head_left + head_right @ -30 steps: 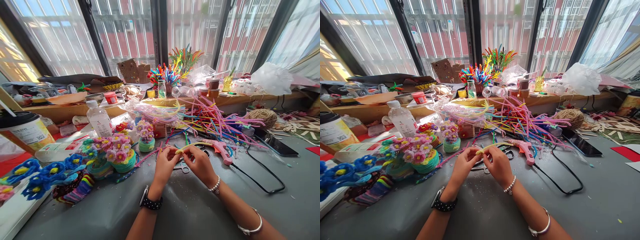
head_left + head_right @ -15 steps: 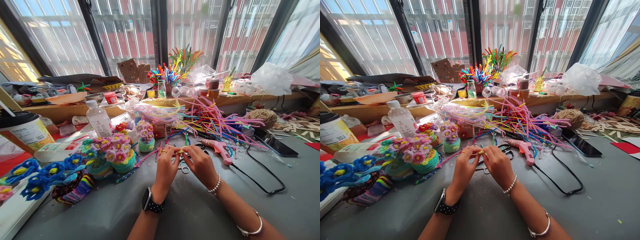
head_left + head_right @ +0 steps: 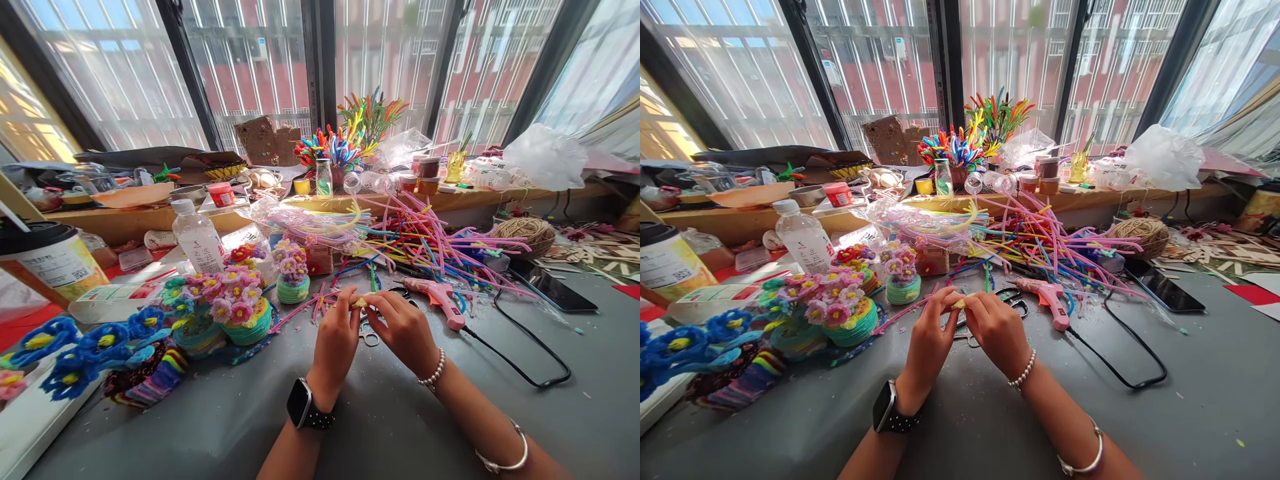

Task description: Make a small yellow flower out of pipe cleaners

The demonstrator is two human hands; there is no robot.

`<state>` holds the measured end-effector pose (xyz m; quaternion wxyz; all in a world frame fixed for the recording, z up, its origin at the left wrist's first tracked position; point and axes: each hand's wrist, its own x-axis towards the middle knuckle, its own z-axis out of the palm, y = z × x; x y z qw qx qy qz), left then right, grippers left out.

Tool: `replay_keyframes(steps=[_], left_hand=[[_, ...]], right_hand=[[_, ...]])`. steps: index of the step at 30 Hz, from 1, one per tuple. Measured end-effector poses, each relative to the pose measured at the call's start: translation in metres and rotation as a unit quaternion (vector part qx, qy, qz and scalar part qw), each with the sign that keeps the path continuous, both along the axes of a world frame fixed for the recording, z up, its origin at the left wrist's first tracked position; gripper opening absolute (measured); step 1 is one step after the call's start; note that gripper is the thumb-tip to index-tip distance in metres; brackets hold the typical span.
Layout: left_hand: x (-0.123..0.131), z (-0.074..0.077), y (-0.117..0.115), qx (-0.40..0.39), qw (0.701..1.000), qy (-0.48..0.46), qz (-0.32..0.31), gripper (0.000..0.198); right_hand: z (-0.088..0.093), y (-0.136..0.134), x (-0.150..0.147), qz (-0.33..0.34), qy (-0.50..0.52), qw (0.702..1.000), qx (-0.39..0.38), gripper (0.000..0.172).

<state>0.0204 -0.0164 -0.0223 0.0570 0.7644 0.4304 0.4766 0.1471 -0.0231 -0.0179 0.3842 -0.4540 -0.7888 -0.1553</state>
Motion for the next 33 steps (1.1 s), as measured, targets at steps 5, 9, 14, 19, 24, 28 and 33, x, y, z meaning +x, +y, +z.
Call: replay_keyframes(steps=[5,9,14,19,24,28,33], left_hand=[[0.001,-0.001,-0.002,0.039,0.998,0.030,0.028,0.030],[0.001,-0.001,-0.003,0.059,0.998,0.021,0.029,0.028],[0.001,0.000,-0.006,0.052,0.998,-0.016,0.015,0.024],[0.001,0.002,-0.005,0.023,0.997,-0.066,-0.013,0.020],[0.000,0.009,-0.002,-0.055,0.987,-0.141,-0.058,0.016],[-0.003,0.014,-0.002,-0.058,0.987,-0.131,-0.066,0.013],[-0.004,0.011,-0.001,-0.045,0.992,-0.109,-0.047,0.013]], right_hand=[[0.000,0.000,0.001,0.004,0.006,1.000,0.014,0.014],[0.002,-0.002,0.002,0.012,0.025,0.999,0.020,0.014],[0.002,-0.004,0.003,0.020,0.041,0.999,0.016,0.015],[0.000,-0.004,0.000,0.023,0.075,0.997,0.003,0.012],[0.002,-0.004,-0.003,0.034,0.168,0.985,-0.034,0.010],[0.004,-0.005,-0.003,0.039,0.190,0.980,-0.052,0.009],[0.004,-0.005,-0.001,0.052,0.193,0.978,-0.062,0.012]])
